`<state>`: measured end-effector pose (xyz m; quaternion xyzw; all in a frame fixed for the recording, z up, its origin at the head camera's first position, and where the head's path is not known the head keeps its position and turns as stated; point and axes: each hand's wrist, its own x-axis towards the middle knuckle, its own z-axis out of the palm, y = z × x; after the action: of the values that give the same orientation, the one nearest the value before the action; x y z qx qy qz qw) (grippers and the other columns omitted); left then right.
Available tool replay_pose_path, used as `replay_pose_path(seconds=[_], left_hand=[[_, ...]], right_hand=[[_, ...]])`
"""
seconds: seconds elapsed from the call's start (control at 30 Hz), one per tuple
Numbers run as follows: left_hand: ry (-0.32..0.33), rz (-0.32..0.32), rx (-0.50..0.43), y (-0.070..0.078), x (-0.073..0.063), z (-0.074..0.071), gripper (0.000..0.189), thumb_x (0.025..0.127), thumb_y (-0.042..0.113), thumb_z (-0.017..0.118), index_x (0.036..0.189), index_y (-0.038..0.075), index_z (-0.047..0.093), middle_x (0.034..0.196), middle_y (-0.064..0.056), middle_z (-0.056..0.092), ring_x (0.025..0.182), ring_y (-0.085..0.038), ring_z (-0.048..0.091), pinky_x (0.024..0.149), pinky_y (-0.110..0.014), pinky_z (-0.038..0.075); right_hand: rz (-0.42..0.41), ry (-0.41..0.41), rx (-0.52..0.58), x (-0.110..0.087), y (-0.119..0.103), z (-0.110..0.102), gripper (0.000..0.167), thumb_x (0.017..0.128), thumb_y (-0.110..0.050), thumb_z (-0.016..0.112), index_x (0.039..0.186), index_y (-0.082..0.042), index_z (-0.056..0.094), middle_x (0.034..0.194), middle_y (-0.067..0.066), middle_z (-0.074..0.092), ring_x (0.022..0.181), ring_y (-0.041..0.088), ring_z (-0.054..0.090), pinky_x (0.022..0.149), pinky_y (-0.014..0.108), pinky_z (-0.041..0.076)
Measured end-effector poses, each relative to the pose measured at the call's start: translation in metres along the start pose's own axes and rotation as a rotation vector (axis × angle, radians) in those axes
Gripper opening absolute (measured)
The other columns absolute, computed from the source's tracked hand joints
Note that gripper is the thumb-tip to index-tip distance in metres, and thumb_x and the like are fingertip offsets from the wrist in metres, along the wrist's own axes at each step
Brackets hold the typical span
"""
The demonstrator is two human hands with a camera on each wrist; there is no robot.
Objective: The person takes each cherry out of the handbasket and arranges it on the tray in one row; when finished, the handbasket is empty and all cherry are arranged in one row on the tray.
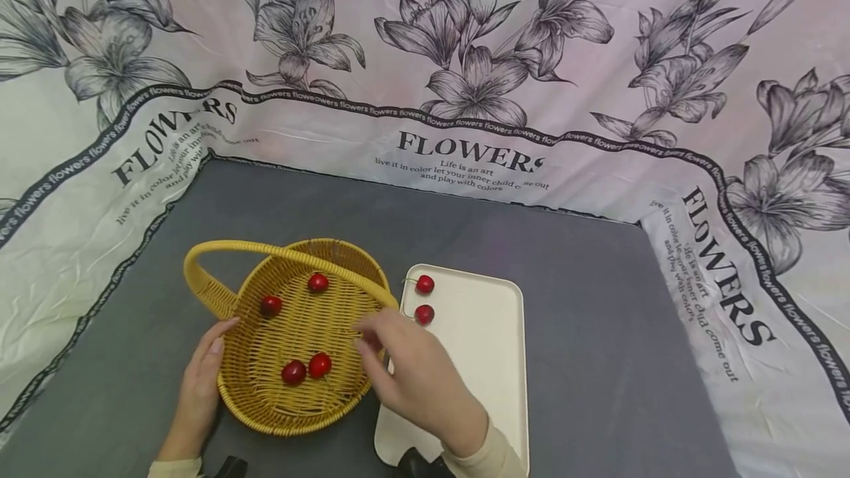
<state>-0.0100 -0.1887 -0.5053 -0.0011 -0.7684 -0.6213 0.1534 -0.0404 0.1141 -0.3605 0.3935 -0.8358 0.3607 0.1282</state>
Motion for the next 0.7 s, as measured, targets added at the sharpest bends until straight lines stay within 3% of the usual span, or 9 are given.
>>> replay_pose_path(seconds=[0.1,0.23,0.33,0.4,0.5,0.6,0.7], left_hand=[[-0.004,-0.003,0.002,0.000,0.001,0.000,0.036,0.105,0.008,0.032,0.135,0.001,0.050,0.130,0.014,0.050,0.126,0.002,0.041,0.100,-0.009,0.030],[0.005,-0.016,0.013,-0.002,0.002,0.000,0.036,0.105,0.010,0.032,0.135,0.003,0.051,0.131,0.013,0.050,0.126,0.002,0.040,0.099,-0.009,0.030],[0.016,-0.033,0.035,-0.004,0.000,0.001,0.036,0.105,0.013,0.032,0.136,0.005,0.051,0.131,0.015,0.051,0.127,0.004,0.040,0.099,-0.008,0.030],[0.019,-0.046,0.051,-0.005,-0.003,0.003,0.036,0.106,0.014,0.032,0.136,0.006,0.052,0.131,0.016,0.051,0.126,0.006,0.040,0.099,-0.007,0.030],[0.022,-0.048,0.049,-0.006,-0.004,0.005,0.036,0.106,0.014,0.033,0.135,0.008,0.053,0.130,0.015,0.052,0.126,0.006,0.040,0.099,-0.007,0.030],[0.024,-0.025,0.039,-0.006,-0.003,0.005,0.035,0.105,0.012,0.034,0.134,0.007,0.053,0.130,0.013,0.053,0.126,0.005,0.041,0.099,-0.008,0.030],[0.037,0.008,0.037,-0.003,-0.002,0.004,0.035,0.104,0.008,0.035,0.133,0.004,0.054,0.129,0.013,0.053,0.125,0.004,0.043,0.100,-0.008,0.031]], right_hand=[[0.019,-0.087,-0.051,0.016,-0.007,0.020,0.017,0.095,-0.016,0.058,0.111,-0.011,0.059,0.101,-0.002,0.061,0.087,0.006,0.058,0.075,0.016,0.049],[0.173,-0.264,-0.116,0.047,0.004,0.056,0.028,0.097,-0.025,0.056,0.122,-0.012,0.056,0.114,-0.001,0.059,0.098,0.010,0.058,0.082,0.023,0.050],[0.304,-0.348,-0.219,0.066,0.022,0.092,0.032,0.097,-0.026,0.056,0.124,-0.009,0.053,0.111,0.005,0.055,0.088,0.015,0.058,0.067,0.024,0.050],[0.387,-0.391,-0.346,0.073,0.031,0.111,0.035,0.096,-0.029,0.058,0.122,-0.007,0.053,0.108,0.010,0.054,0.082,0.019,0.058,0.057,0.025,0.048],[0.518,-0.451,-0.486,0.081,0.039,0.129,0.045,0.094,-0.033,0.061,0.128,-0.006,0.050,0.113,0.018,0.052,0.077,0.027,0.059,0.045,0.027,0.046],[0.625,-0.510,-0.535,0.091,0.042,0.136,0.050,0.095,-0.032,0.059,0.138,-0.011,0.045,0.126,0.019,0.049,0.081,0.031,0.060,0.042,0.029,0.046],[0.657,-0.579,-0.564,0.102,0.045,0.142,0.052,0.097,-0.029,0.056,0.144,-0.017,0.041,0.137,0.018,0.045,0.089,0.032,0.061,0.047,0.031,0.050]])
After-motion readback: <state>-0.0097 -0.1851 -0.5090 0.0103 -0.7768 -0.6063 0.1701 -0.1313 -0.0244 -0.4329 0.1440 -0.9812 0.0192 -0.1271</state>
